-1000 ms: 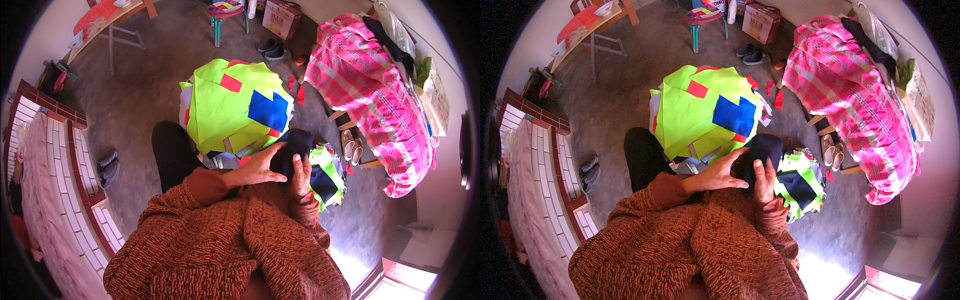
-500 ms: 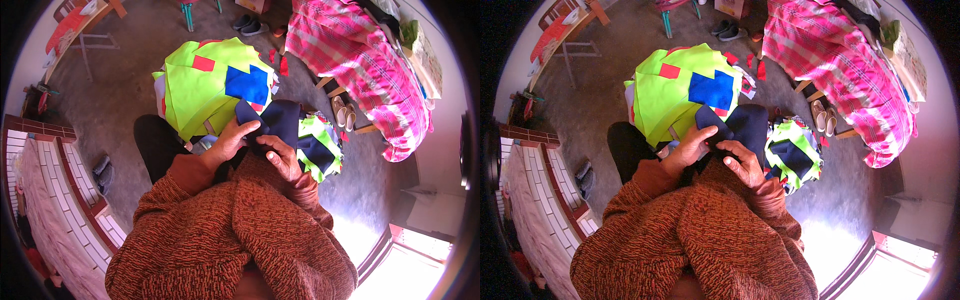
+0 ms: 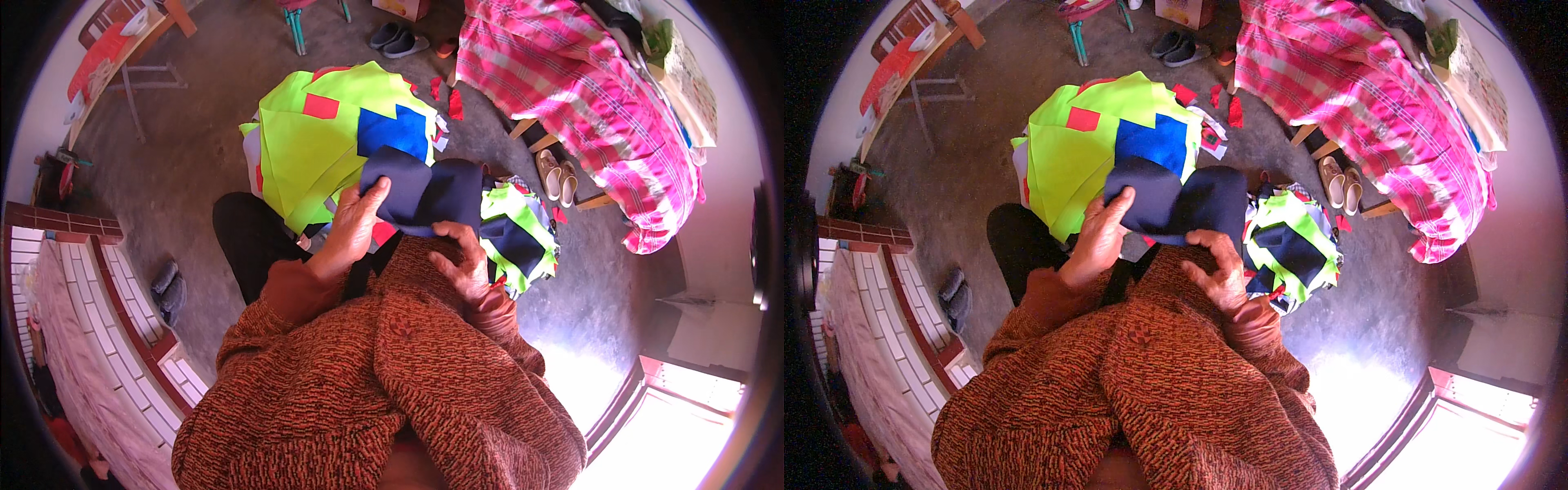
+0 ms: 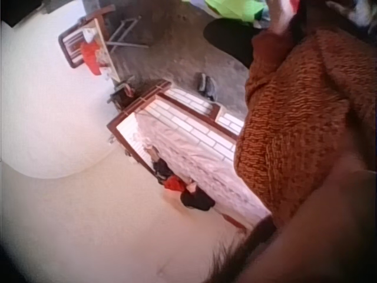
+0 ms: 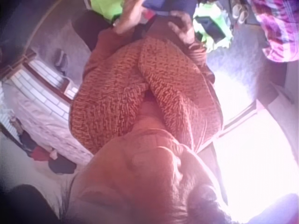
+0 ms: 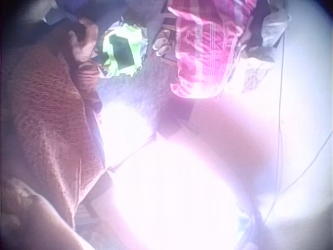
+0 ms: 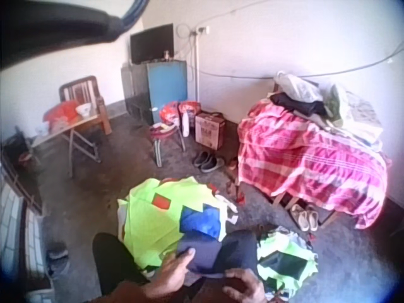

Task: The person sits on the floor and assembles a spherical decoration by attaching colorful fabric pieces to a base. They pick up individual pieces, fold or position them, and press them onto the surface, gradually covering the sphere with green, red, blue, and black fabric.

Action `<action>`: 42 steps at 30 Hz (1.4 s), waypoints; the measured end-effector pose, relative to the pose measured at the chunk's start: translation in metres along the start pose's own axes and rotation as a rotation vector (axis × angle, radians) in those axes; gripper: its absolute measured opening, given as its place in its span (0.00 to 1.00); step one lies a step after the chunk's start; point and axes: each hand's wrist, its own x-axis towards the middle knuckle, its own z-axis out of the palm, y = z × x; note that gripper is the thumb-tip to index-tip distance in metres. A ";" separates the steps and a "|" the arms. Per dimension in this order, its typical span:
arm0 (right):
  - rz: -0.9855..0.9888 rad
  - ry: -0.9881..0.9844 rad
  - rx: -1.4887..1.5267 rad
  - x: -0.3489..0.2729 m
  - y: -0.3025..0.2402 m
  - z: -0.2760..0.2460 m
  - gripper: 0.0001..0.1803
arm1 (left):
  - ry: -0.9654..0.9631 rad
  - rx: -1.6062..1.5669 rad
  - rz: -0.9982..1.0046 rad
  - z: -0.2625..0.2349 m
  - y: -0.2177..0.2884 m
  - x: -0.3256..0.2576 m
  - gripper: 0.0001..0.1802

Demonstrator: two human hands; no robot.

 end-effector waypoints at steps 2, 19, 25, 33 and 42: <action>0.031 0.109 -0.068 -0.001 0.012 0.003 0.28 | 0.024 -0.005 0.038 0.008 0.017 -0.008 0.16; 0.004 0.500 -0.166 0.004 0.079 -0.023 0.24 | -0.064 -0.217 0.174 0.016 0.032 -0.031 0.17; -0.156 0.589 -0.209 0.041 0.048 -0.082 0.07 | 0.003 -0.241 0.163 0.008 0.047 -0.008 0.17; -0.213 0.665 -0.392 0.166 -0.012 -0.087 0.18 | -0.016 -0.061 0.257 -0.014 0.139 0.091 0.19; -0.564 0.487 -0.671 0.230 -0.004 0.005 0.19 | 0.171 0.003 0.299 -0.129 0.154 0.137 0.19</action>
